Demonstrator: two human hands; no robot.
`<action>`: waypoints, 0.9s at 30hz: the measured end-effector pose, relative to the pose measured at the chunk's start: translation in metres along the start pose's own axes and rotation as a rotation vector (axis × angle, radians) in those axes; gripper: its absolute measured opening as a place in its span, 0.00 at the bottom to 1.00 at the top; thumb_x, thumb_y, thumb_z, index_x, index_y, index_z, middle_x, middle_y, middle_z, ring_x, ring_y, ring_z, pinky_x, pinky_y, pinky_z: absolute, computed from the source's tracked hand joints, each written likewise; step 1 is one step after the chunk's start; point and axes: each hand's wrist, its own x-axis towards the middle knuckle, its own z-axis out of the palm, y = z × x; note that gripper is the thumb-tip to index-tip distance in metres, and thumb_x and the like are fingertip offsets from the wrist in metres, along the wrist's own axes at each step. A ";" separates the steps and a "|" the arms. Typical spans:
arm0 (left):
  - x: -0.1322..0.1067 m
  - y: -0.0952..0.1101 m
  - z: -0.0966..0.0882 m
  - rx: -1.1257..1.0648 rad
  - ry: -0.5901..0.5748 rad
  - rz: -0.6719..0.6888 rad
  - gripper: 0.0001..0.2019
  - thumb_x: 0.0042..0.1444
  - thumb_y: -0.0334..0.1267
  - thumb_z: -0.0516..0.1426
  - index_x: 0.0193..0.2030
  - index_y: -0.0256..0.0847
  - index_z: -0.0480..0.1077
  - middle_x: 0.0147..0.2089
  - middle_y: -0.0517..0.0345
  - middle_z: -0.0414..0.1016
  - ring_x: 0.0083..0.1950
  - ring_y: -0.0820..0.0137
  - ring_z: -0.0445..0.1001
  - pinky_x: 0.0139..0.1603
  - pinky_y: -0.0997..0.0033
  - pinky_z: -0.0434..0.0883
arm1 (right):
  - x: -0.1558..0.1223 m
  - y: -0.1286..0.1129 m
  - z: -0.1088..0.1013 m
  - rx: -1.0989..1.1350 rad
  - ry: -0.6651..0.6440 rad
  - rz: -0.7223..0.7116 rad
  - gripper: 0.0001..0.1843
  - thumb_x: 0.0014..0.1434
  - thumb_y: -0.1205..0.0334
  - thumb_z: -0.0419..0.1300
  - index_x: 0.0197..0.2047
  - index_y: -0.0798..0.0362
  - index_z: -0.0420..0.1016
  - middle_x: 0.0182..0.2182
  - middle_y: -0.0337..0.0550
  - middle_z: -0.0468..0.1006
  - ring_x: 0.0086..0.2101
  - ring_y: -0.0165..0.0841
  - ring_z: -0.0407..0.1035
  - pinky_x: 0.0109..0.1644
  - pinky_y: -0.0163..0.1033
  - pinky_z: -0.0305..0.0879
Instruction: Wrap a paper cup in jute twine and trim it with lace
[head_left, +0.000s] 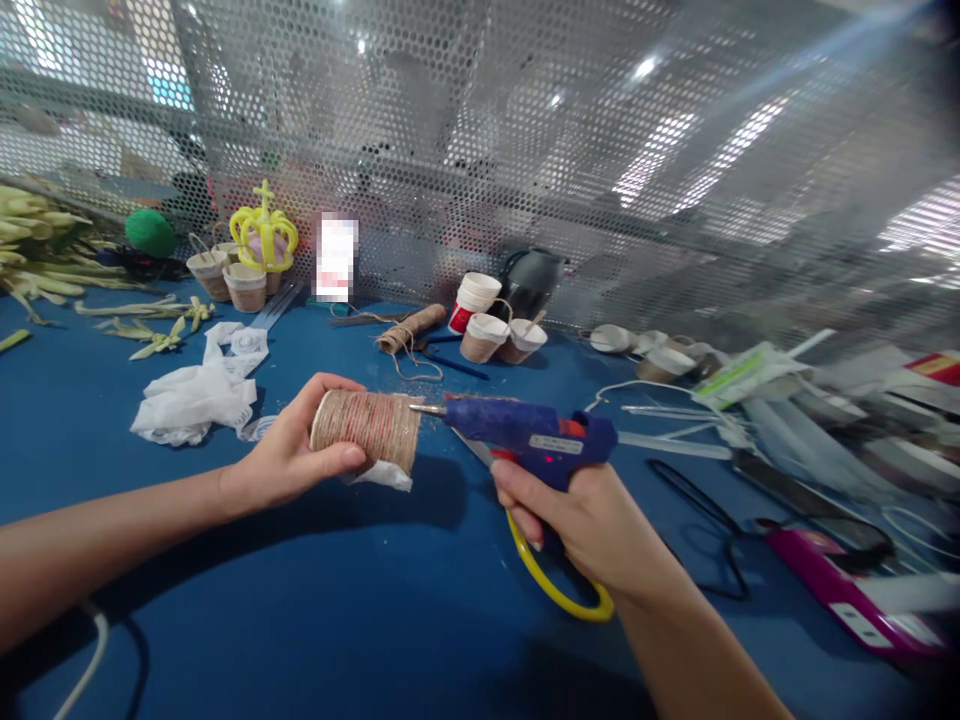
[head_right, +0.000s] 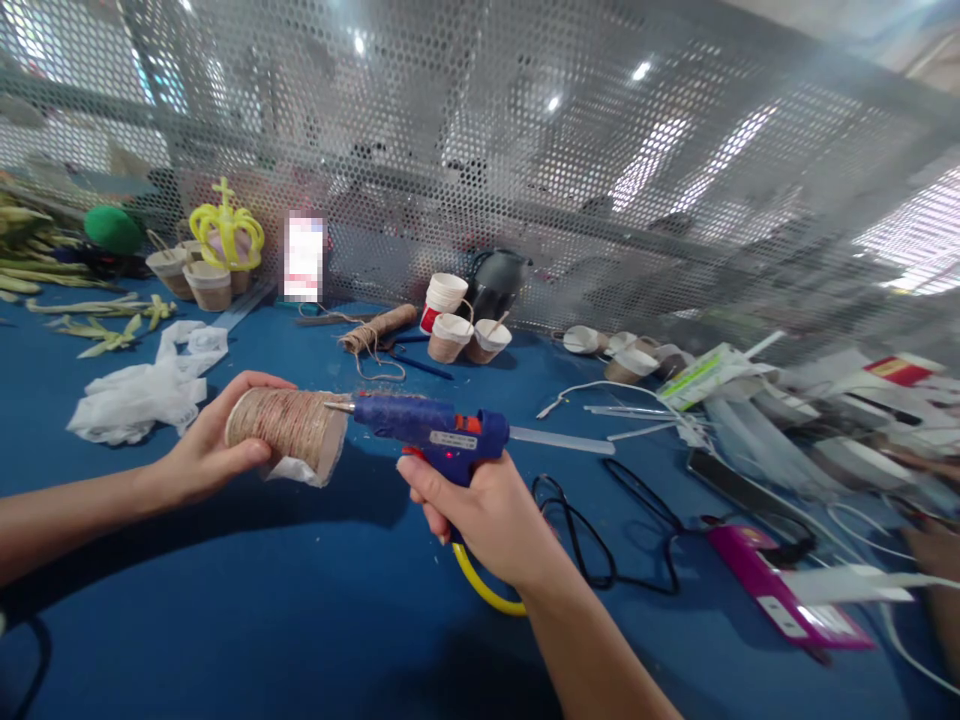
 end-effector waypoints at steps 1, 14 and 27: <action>0.000 0.000 0.000 0.002 0.001 -0.011 0.24 0.45 0.45 0.60 0.46 0.39 0.57 0.35 0.58 0.67 0.29 0.75 0.66 0.27 0.76 0.66 | -0.001 0.000 0.001 0.011 -0.004 -0.002 0.17 0.53 0.51 0.56 0.21 0.54 0.63 0.11 0.31 0.61 0.13 0.23 0.56 0.17 0.31 0.55; 0.001 0.001 0.002 -0.041 -0.031 -0.044 0.23 0.44 0.43 0.60 0.44 0.40 0.57 0.34 0.59 0.67 0.29 0.74 0.66 0.26 0.76 0.65 | 0.001 0.006 0.000 -0.060 0.013 -0.031 0.18 0.54 0.51 0.56 0.21 0.54 0.64 0.10 0.32 0.61 0.14 0.23 0.58 0.19 0.31 0.59; 0.005 0.006 0.003 0.018 0.021 -0.162 0.21 0.47 0.47 0.57 0.43 0.37 0.56 0.29 0.62 0.66 0.25 0.77 0.64 0.24 0.77 0.63 | -0.006 -0.002 0.002 -0.230 0.044 -0.027 0.18 0.52 0.50 0.56 0.17 0.52 0.64 0.11 0.35 0.64 0.15 0.27 0.61 0.22 0.34 0.63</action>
